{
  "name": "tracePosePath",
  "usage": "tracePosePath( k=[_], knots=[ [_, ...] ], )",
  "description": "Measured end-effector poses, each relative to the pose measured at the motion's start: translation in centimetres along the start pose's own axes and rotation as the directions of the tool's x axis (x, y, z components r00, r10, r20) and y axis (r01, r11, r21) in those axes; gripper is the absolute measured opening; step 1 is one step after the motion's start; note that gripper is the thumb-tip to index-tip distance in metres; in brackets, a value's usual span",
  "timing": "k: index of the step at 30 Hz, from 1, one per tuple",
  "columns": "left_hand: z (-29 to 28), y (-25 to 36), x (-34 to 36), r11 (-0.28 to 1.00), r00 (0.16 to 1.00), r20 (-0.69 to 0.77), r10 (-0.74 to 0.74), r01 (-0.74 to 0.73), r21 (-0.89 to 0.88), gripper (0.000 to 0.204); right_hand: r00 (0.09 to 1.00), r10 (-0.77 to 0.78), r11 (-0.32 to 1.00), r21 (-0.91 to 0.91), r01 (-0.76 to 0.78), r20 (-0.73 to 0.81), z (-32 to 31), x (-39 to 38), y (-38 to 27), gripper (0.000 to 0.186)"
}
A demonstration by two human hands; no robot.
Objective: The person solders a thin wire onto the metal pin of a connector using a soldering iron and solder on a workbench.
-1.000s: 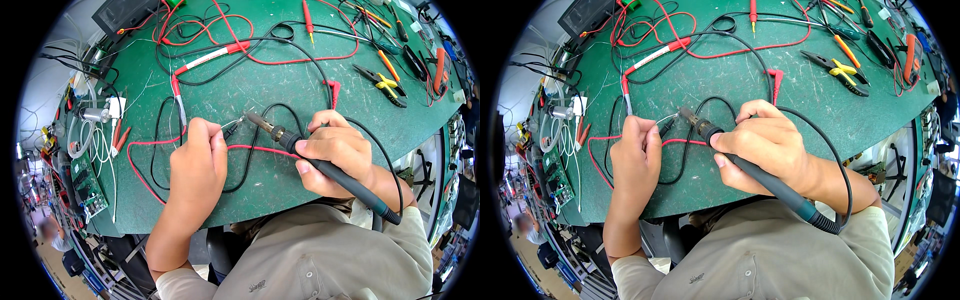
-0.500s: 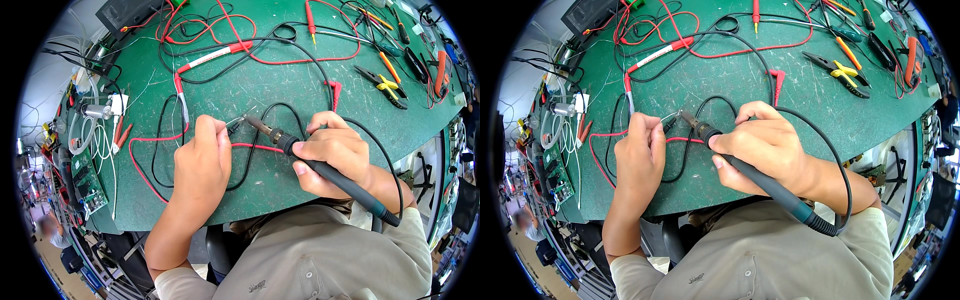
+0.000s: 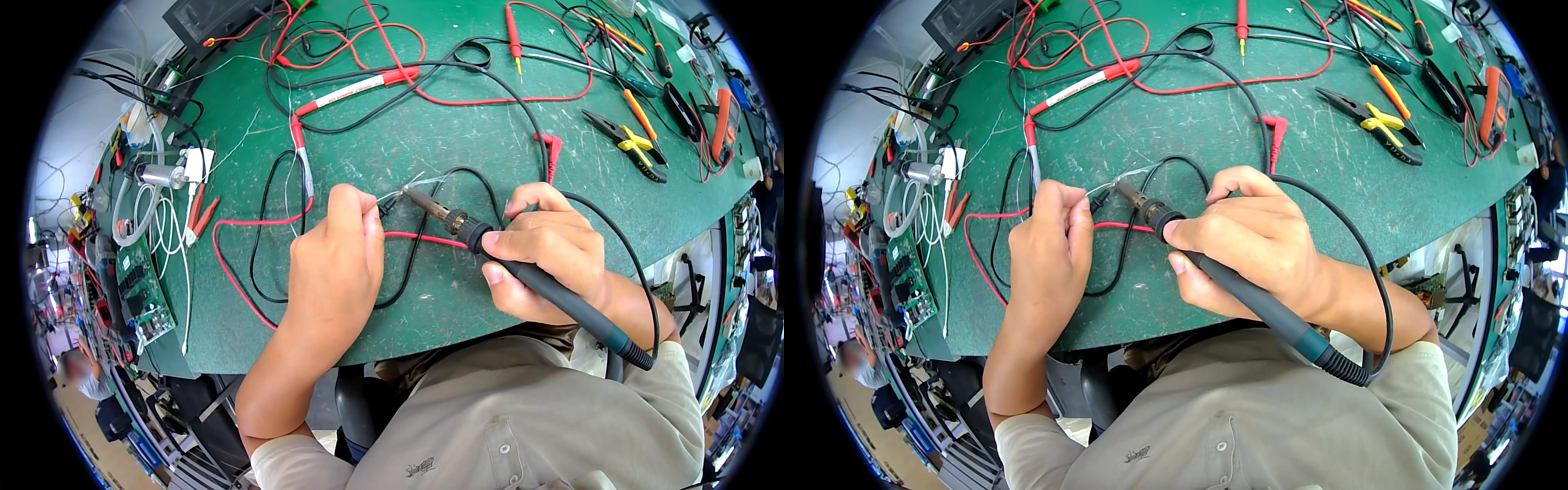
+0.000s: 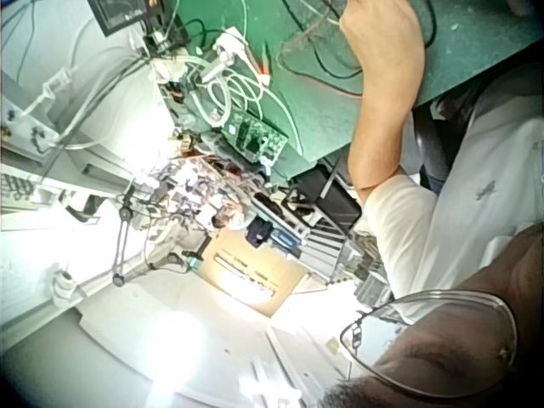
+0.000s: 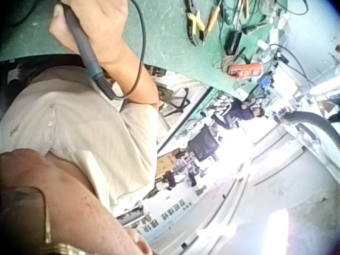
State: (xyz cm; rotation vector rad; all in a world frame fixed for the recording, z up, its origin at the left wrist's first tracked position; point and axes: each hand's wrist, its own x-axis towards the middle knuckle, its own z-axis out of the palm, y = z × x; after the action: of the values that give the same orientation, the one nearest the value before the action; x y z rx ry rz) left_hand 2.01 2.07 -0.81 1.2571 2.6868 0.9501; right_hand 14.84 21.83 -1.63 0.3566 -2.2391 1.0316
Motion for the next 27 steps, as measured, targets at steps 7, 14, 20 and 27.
tracePosePath(
  k=[7,14,20,27],
  knots=[
    [0.00,0.03,0.08,1.000,1.000,0.002,-0.017,0.017,-0.016,0.007,0.999,-0.021,1.000,-0.002,0.021,-0.041,0.00,-0.09,0.17,0.022],
    [-0.10,-0.01,0.12,0.999,1.000,0.003,-0.007,0.007,-0.045,0.007,0.999,-0.019,1.000,0.001,0.019,-0.032,-0.13,-0.22,0.29,0.023],
    [-0.03,-0.03,0.10,0.999,1.000,-0.003,-0.001,0.001,-0.036,0.007,1.000,-0.009,1.000,0.013,0.009,-0.014,-0.15,-0.11,0.08,0.023],
    [-0.20,0.01,0.12,0.999,1.000,0.006,-0.019,0.019,-0.034,0.007,1.000,-0.010,1.000,0.009,0.010,0.017,-0.01,-0.15,0.10,0.024]
  ],
)
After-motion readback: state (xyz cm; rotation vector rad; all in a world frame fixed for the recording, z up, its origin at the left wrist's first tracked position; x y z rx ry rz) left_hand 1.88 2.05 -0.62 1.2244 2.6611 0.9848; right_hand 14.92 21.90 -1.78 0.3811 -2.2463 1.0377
